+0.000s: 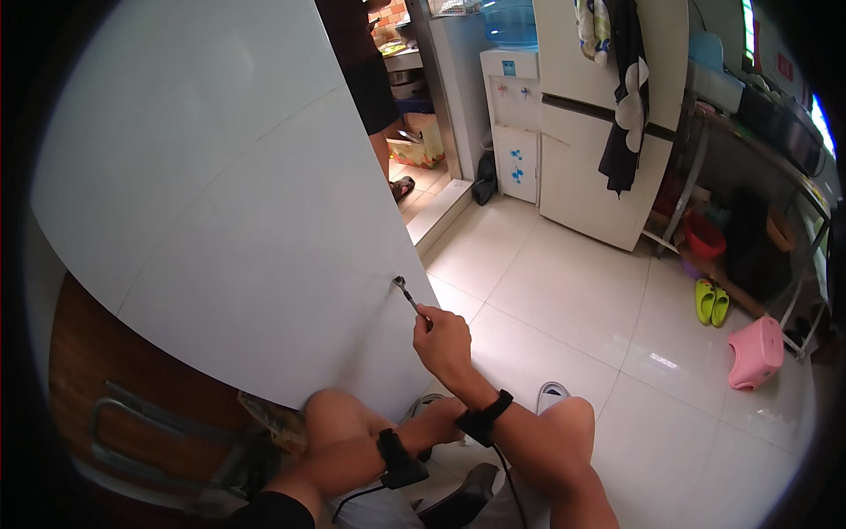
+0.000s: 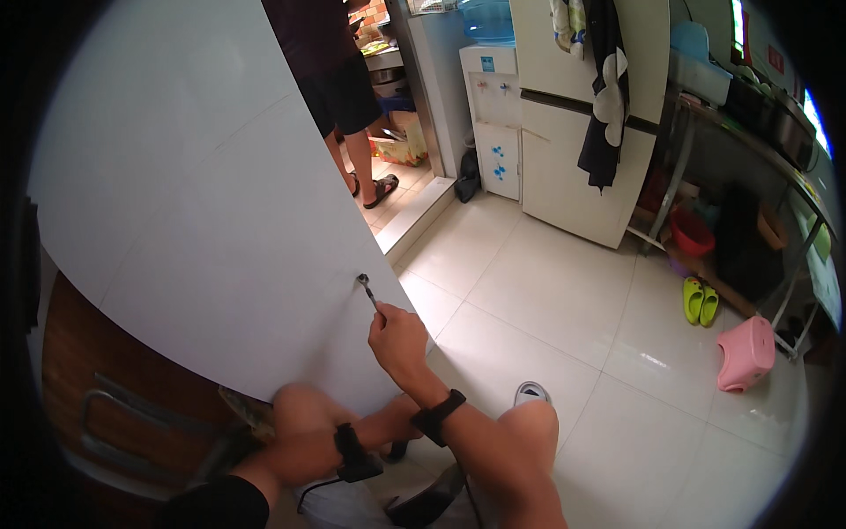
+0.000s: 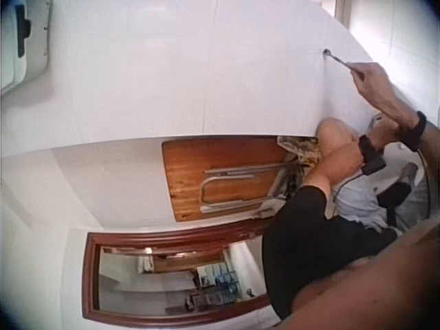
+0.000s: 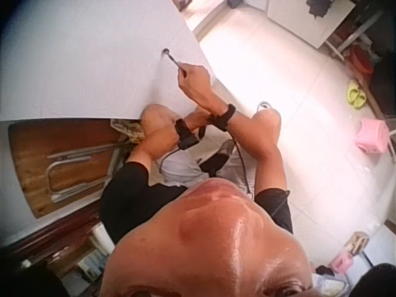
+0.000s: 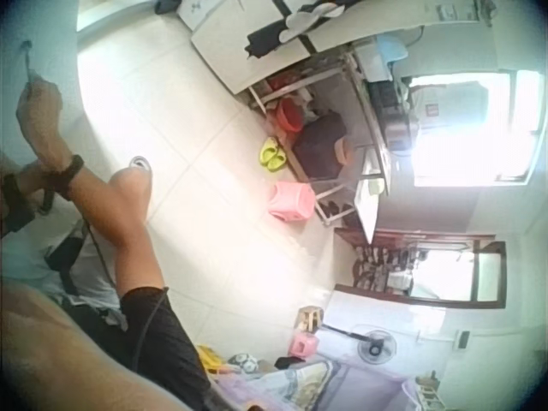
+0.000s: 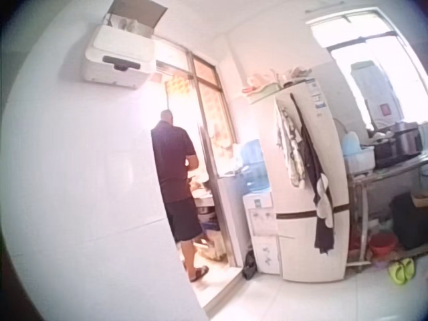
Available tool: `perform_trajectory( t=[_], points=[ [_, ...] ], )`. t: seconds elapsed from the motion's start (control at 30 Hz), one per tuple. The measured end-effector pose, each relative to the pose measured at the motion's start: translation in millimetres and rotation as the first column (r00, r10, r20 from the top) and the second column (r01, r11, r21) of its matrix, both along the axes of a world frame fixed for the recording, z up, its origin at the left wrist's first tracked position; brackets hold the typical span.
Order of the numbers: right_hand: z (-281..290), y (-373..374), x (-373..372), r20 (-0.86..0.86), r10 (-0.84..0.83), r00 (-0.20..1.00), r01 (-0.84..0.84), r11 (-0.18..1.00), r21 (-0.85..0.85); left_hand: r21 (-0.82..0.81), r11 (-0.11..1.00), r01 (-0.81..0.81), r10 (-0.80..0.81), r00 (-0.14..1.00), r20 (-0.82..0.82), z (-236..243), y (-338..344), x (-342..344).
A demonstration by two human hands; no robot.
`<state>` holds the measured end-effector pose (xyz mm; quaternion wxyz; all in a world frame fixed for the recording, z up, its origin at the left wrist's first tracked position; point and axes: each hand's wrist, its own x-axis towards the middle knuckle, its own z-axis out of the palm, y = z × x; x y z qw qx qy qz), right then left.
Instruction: Fixing or cleaning a cabinet handle or latch using a small tool.
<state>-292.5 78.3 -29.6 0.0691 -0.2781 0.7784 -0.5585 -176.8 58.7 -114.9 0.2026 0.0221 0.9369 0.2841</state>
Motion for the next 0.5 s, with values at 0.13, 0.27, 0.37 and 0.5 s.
perform_trajectory(
  t=[0.13,0.27,0.37,0.5],
  points=[
    [29,7,38,-0.135,0.133,0.982,-0.150,0.980,-0.127,0.469,0.882,-0.038,0.288,0.833,-0.473,1,-1,20],
    [-9,4,-2,-0.046,-0.013,0.999,0.014,1.000,0.026,0.121,0.993,0.006,0.041,0.923,-0.383,-4,5,2],
    [13,-1,40,-0.137,0.096,0.986,-0.114,0.986,-0.124,0.364,0.930,-0.057,0.224,0.872,-0.435,10,-1,23],
    [1,-5,24,-0.146,-0.023,0.989,0.012,0.997,-0.075,0.258,0.966,0.005,0.101,0.912,-0.397,-2,-5,12]
  ],
)
